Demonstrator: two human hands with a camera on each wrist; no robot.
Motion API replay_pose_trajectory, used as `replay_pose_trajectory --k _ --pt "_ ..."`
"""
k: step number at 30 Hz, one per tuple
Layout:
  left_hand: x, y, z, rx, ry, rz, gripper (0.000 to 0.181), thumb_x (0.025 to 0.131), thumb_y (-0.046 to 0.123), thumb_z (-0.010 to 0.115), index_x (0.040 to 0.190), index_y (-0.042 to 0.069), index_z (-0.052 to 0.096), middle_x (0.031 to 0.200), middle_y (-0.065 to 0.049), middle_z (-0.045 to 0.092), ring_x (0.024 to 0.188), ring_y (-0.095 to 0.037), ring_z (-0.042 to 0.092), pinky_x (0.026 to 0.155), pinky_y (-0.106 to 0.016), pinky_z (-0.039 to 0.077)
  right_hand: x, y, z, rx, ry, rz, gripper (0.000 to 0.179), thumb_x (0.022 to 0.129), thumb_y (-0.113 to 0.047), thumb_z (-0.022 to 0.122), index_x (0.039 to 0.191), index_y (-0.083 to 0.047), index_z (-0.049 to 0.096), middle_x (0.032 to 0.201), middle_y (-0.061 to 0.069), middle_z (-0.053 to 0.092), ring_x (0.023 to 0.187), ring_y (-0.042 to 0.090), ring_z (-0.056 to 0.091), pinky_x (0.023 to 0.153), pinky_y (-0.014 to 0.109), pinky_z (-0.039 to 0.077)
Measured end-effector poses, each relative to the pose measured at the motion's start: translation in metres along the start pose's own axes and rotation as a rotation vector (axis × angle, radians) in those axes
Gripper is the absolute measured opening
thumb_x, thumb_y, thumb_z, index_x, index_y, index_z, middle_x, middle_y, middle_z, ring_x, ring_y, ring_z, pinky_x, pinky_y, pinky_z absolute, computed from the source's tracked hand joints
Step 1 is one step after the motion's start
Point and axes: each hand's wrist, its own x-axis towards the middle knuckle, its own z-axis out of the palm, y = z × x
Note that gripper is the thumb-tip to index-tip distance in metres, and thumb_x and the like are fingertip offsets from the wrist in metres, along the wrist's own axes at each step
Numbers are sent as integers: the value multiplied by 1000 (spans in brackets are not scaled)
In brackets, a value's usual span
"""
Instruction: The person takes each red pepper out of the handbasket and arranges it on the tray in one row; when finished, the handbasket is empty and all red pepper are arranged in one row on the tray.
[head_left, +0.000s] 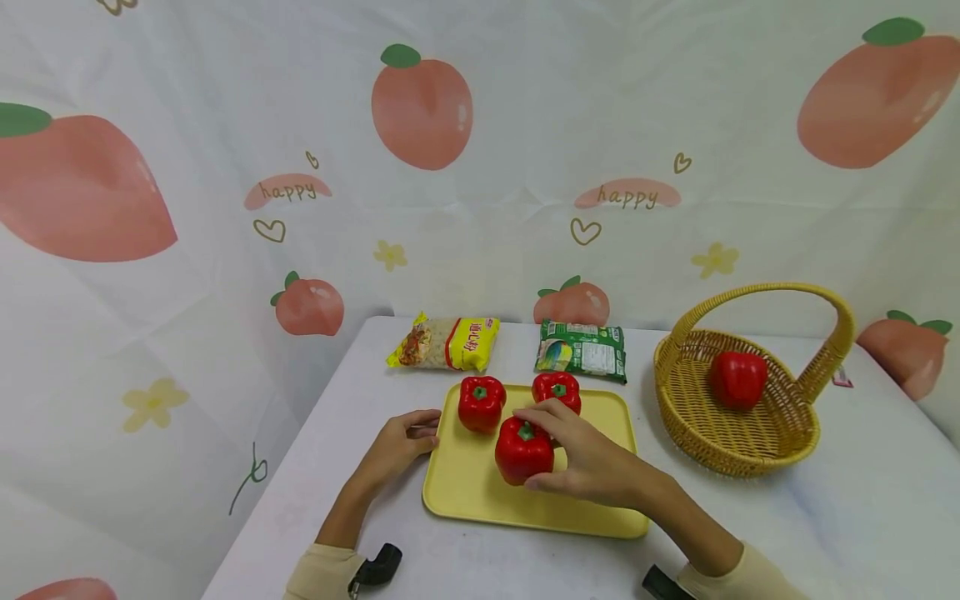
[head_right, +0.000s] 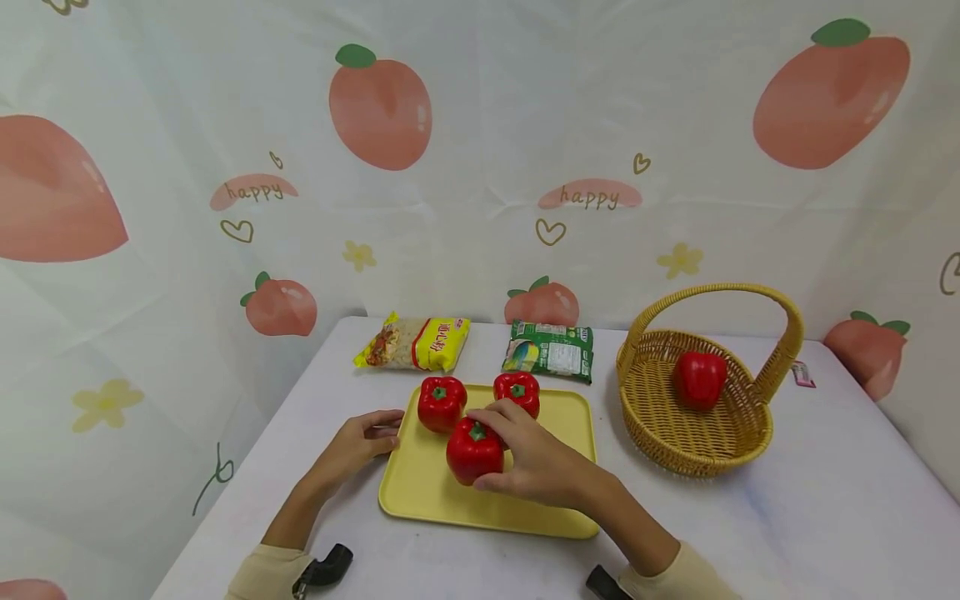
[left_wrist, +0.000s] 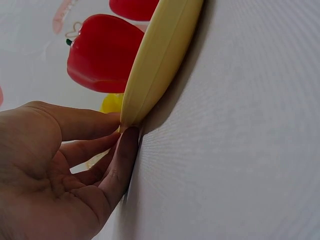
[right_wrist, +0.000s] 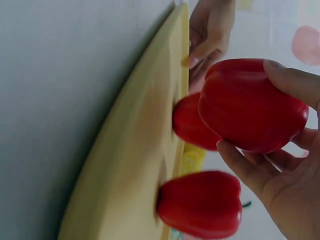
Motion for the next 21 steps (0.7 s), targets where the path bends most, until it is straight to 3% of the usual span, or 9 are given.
replay_pose_trajectory --k 7,21 --pt "0 0 0 9 1 -2 44 97 0 70 140 -3 65 132 -13 72 116 -25 71 100 -40 59 14 -5 17 31 -59 20 82 86 -34 89 157 -21 50 144 -9 50 135 15 50 99 35 59" --pt "0 -1 -1 9 -10 -7 44 98 2 69 141 -3 65 133 -14 72 117 -27 72 100 -41 59 30 -16 39 42 -120 49 84 86 -34 89 158 -19 49 148 -3 50 139 21 49 96 28 58"
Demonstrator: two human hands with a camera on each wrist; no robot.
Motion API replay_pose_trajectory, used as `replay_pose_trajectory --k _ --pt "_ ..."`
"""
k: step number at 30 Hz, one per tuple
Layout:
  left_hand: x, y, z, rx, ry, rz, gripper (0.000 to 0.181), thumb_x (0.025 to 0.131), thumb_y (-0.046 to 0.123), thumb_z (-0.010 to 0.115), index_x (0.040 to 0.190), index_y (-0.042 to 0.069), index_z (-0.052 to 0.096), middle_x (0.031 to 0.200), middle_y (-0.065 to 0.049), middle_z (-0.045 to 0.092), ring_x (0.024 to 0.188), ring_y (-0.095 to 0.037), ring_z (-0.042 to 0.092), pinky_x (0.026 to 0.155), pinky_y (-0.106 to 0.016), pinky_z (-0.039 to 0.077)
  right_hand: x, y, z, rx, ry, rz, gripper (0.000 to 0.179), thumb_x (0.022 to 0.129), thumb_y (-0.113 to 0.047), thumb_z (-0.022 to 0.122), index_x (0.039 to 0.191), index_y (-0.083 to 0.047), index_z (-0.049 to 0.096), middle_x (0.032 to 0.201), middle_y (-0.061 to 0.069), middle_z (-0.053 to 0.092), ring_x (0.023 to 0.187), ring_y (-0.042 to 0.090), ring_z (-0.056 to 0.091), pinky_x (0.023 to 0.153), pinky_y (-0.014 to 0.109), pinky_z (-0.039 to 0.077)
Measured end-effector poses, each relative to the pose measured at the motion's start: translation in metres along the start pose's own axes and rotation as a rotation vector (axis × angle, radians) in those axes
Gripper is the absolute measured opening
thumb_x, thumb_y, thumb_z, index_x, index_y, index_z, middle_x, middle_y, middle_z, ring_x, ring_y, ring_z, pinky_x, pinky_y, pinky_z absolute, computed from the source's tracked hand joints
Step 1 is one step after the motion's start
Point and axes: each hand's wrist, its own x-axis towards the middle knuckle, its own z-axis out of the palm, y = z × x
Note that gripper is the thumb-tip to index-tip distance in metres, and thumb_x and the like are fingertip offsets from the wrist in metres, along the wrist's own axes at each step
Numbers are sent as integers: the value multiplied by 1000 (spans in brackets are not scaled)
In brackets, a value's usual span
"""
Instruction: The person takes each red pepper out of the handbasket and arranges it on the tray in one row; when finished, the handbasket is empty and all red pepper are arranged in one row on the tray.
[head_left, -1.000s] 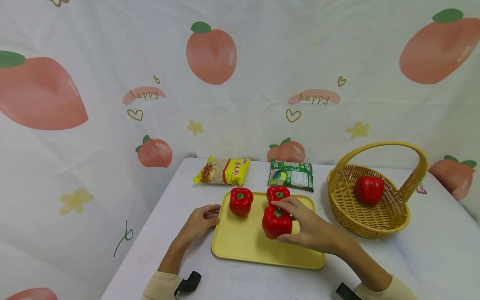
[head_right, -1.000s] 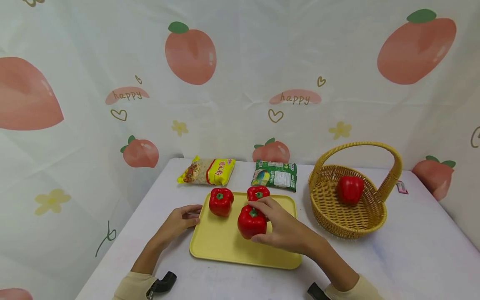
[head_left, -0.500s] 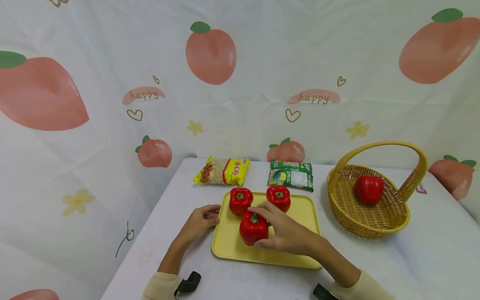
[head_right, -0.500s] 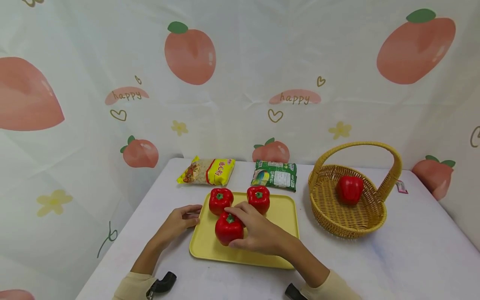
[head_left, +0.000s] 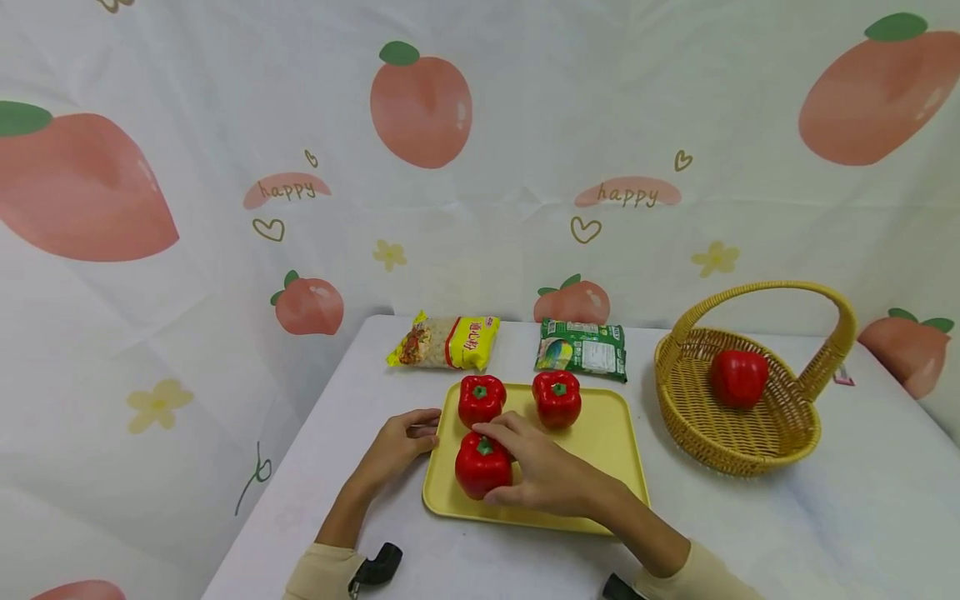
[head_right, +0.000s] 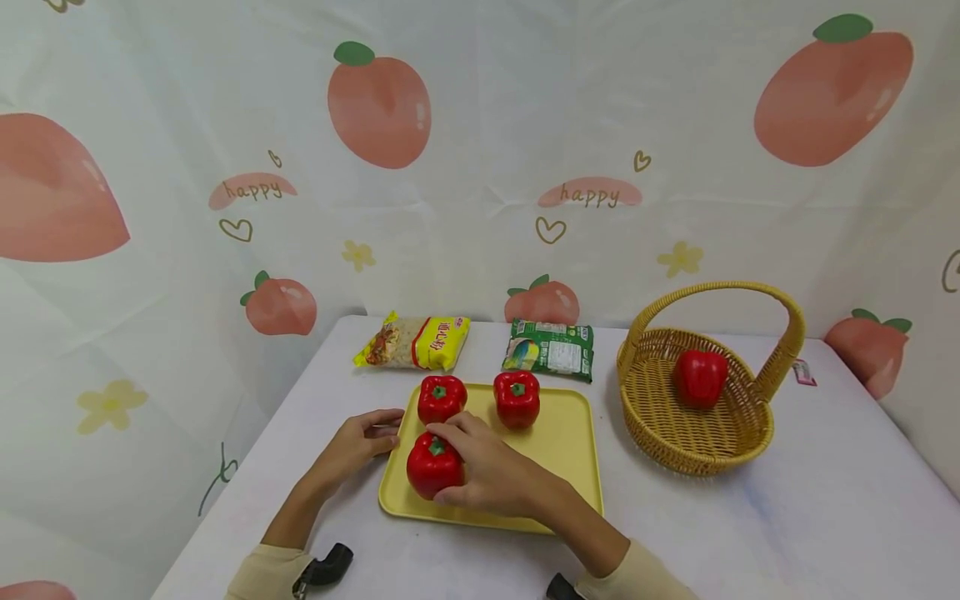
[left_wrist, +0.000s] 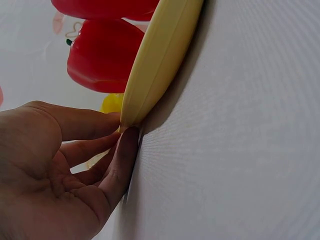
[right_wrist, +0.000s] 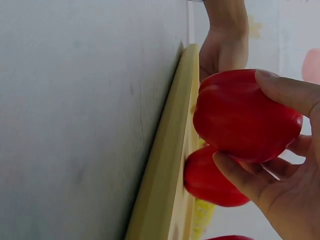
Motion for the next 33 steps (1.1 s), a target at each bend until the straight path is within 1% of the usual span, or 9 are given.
replay_pose_trajectory --k 7,13,18,28,33 --pt "-1 1 -1 -5 -4 -3 44 98 3 69 141 -2 65 133 -14 72 117 -28 72 101 -42 59 4 -3 5 14 -12 9 84 85 -33 89 158 -18 48 148 -2 50 138 21 49 96 28 58" --pt "-1 1 -1 -8 -9 -4 43 98 4 69 141 -1 65 133 -14 72 116 -26 72 101 -42 59 6 -2 7 11 -22 10 86 85 -34 89 158 -18 48 148 -2 50 138 21 49 99 30 58" --pt "-1 1 -1 -9 -13 -2 43 98 4 69 141 -1 65 134 -14 72 116 -27 72 101 -42 59 7 0 9 23 -24 5 85 85 -33 90 157 -18 48 146 -2 50 138 21 48 98 29 57" --pt "-1 -1 -1 -6 -13 2 44 98 4 69 141 -2 65 134 -15 72 118 -29 72 102 -43 59 4 0 10 -9 -34 -8 83 86 -38 88 157 -24 48 147 -4 49 138 19 47 98 27 57" --pt "-1 -1 -1 -12 -15 1 44 98 4 69 142 -2 65 134 -15 71 118 -28 71 102 -43 59 4 0 10 -20 -44 -2 84 86 -39 87 159 -24 47 149 -3 48 139 19 47 99 29 57"
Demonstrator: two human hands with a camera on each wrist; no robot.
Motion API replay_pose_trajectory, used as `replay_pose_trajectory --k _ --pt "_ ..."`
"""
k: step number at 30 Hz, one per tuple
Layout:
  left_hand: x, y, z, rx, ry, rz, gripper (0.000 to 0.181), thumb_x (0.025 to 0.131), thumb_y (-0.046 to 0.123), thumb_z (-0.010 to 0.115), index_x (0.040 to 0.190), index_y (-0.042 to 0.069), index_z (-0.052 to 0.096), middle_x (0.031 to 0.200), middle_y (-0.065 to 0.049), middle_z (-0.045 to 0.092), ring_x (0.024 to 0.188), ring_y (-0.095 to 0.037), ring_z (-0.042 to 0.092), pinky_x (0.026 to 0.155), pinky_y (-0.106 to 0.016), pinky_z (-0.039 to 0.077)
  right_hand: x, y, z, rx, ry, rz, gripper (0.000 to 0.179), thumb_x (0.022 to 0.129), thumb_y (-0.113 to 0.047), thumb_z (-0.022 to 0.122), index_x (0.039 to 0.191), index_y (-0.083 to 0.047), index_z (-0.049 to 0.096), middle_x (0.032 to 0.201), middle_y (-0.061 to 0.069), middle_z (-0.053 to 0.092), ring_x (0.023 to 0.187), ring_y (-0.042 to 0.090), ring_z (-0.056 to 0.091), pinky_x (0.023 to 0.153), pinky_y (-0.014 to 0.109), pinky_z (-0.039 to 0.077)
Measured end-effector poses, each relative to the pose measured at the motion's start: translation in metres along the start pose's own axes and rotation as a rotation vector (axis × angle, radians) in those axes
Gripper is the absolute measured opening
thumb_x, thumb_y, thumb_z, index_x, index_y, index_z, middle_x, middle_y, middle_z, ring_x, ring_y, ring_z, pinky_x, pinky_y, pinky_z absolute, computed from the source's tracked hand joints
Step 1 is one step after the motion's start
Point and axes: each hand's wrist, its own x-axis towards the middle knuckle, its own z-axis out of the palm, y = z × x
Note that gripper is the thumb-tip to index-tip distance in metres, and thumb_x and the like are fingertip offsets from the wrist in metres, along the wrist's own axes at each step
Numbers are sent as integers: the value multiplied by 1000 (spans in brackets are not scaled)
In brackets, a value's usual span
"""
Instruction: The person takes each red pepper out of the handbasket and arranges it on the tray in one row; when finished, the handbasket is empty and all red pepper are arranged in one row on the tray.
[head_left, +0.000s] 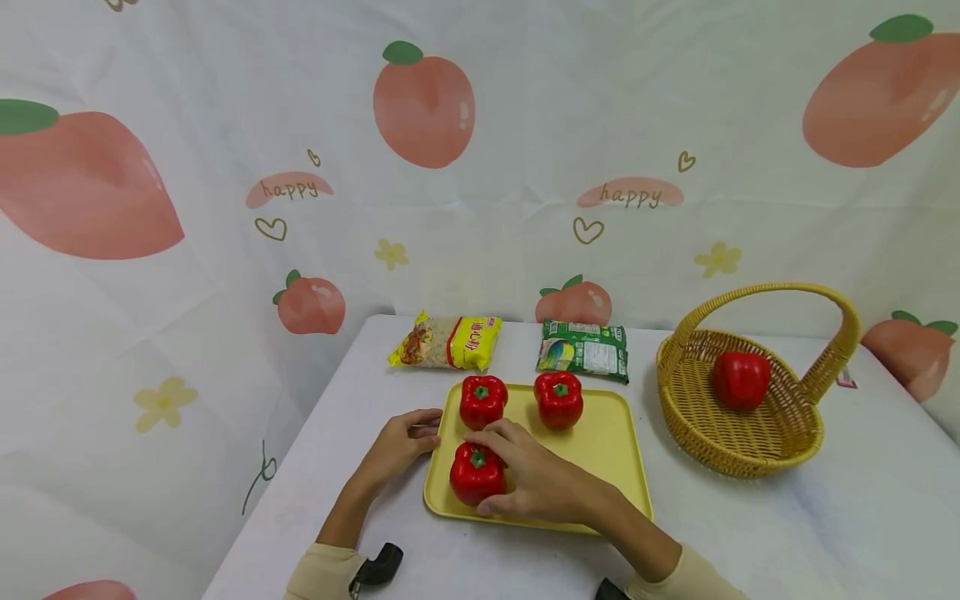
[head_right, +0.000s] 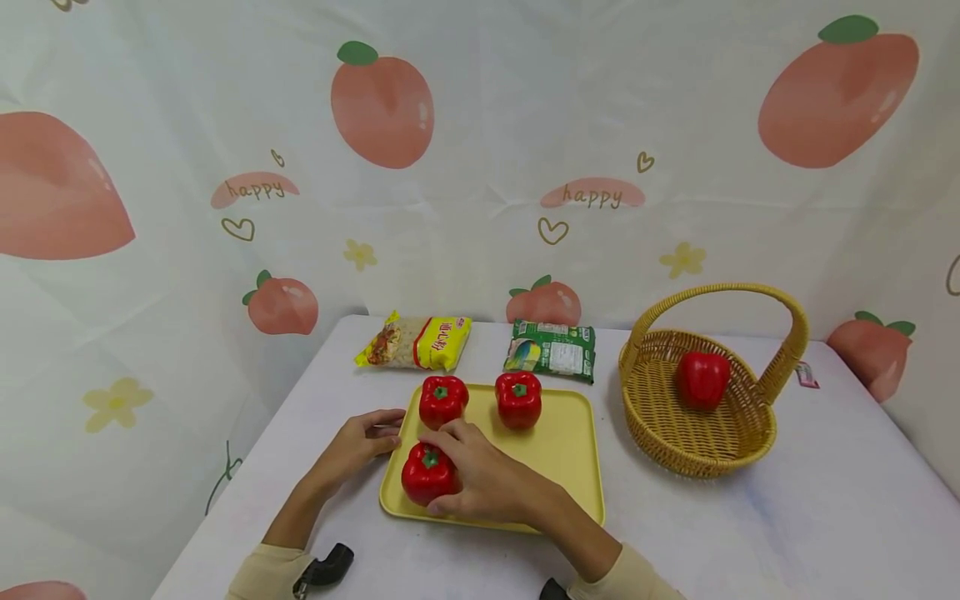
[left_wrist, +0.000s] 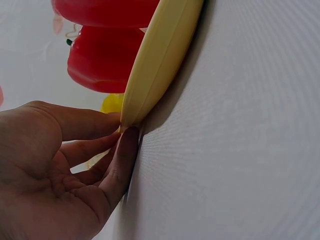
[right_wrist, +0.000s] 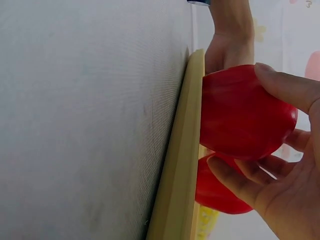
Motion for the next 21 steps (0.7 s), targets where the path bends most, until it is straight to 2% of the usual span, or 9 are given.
replay_pose_trajectory --k 21 --pt "-1 1 0 3 -1 -5 44 98 5 69 142 -1 65 134 -15 71 118 -28 72 101 -43 59 0 -1 -4 -1 -37 19 89 84 -35 88 161 -25 44 151 -5 49 140 18 46 98 28 57"
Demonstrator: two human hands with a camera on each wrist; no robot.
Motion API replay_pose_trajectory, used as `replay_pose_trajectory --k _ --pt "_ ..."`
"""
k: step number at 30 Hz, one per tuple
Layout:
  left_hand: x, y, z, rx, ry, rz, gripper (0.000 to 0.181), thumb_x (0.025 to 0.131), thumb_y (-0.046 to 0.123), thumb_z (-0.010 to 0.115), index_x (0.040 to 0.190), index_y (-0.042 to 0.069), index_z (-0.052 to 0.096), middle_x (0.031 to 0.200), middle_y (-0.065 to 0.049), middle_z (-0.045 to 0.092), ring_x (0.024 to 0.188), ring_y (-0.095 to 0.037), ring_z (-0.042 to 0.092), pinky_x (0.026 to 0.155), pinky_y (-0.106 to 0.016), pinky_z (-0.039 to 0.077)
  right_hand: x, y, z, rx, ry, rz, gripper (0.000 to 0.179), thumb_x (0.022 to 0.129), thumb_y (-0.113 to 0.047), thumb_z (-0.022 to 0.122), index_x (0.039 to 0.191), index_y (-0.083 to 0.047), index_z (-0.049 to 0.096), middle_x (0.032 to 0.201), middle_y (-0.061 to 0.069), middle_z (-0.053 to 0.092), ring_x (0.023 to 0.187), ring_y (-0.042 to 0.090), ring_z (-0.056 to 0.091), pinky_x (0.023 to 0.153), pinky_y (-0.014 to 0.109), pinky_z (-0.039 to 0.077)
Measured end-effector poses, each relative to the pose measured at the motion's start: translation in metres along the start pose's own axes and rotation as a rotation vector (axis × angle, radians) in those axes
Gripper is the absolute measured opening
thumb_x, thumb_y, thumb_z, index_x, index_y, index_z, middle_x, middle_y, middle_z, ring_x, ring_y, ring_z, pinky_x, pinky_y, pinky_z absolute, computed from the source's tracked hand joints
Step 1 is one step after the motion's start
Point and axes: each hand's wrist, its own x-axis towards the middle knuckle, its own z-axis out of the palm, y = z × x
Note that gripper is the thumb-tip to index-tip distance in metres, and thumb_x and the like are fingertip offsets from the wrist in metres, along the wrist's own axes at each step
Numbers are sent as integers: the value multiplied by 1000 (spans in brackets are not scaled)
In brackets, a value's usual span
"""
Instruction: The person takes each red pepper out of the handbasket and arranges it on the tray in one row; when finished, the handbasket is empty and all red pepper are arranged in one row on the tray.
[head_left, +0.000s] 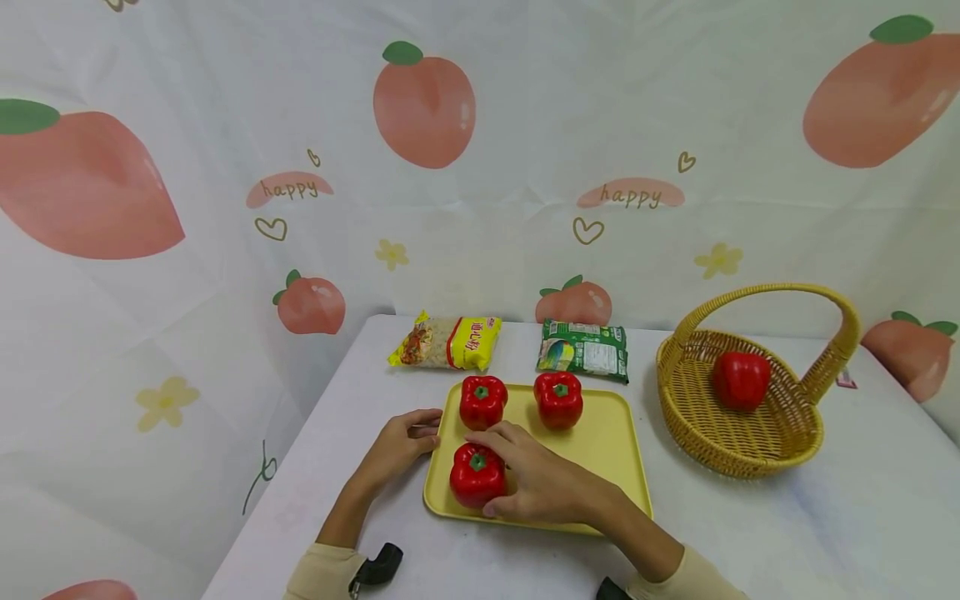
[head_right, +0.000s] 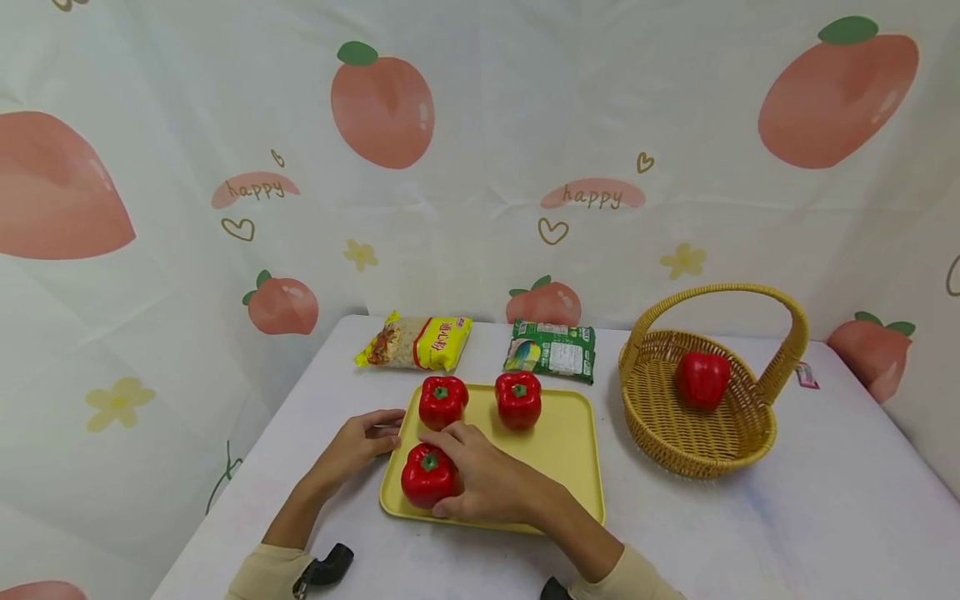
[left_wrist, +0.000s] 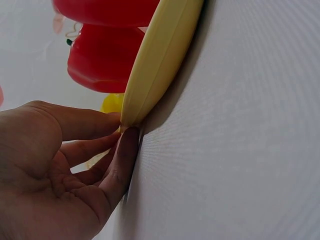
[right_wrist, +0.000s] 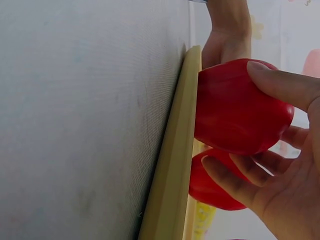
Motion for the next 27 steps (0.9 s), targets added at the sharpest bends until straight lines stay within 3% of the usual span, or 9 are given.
replay_pose_trajectory --k 13,19,27 --pt "0 0 1 -6 2 0 43 98 4 69 141 -1 65 134 -15 71 117 -28 72 101 -43 59 -1 -2 -1 -27 12 19 94 81 -47 89 161 -27 44 153 -4 49 141 19 47 99 33 59" --pt "-1 1 1 2 3 2 43 98 4 69 141 -1 65 133 -14 72 117 -28 72 101 -43 60 -5 -3 -6 -53 37 -3 92 82 -58 86 160 -29 46 155 -6 48 143 19 46 107 44 56" --pt "-1 0 0 8 4 6 43 98 5 69 141 -1 65 133 -13 72 116 -27 72 100 -43 60 -16 -8 -25 -22 116 -54 81 83 -53 87 154 -32 53 152 -11 49 142 13 43 106 48 56"
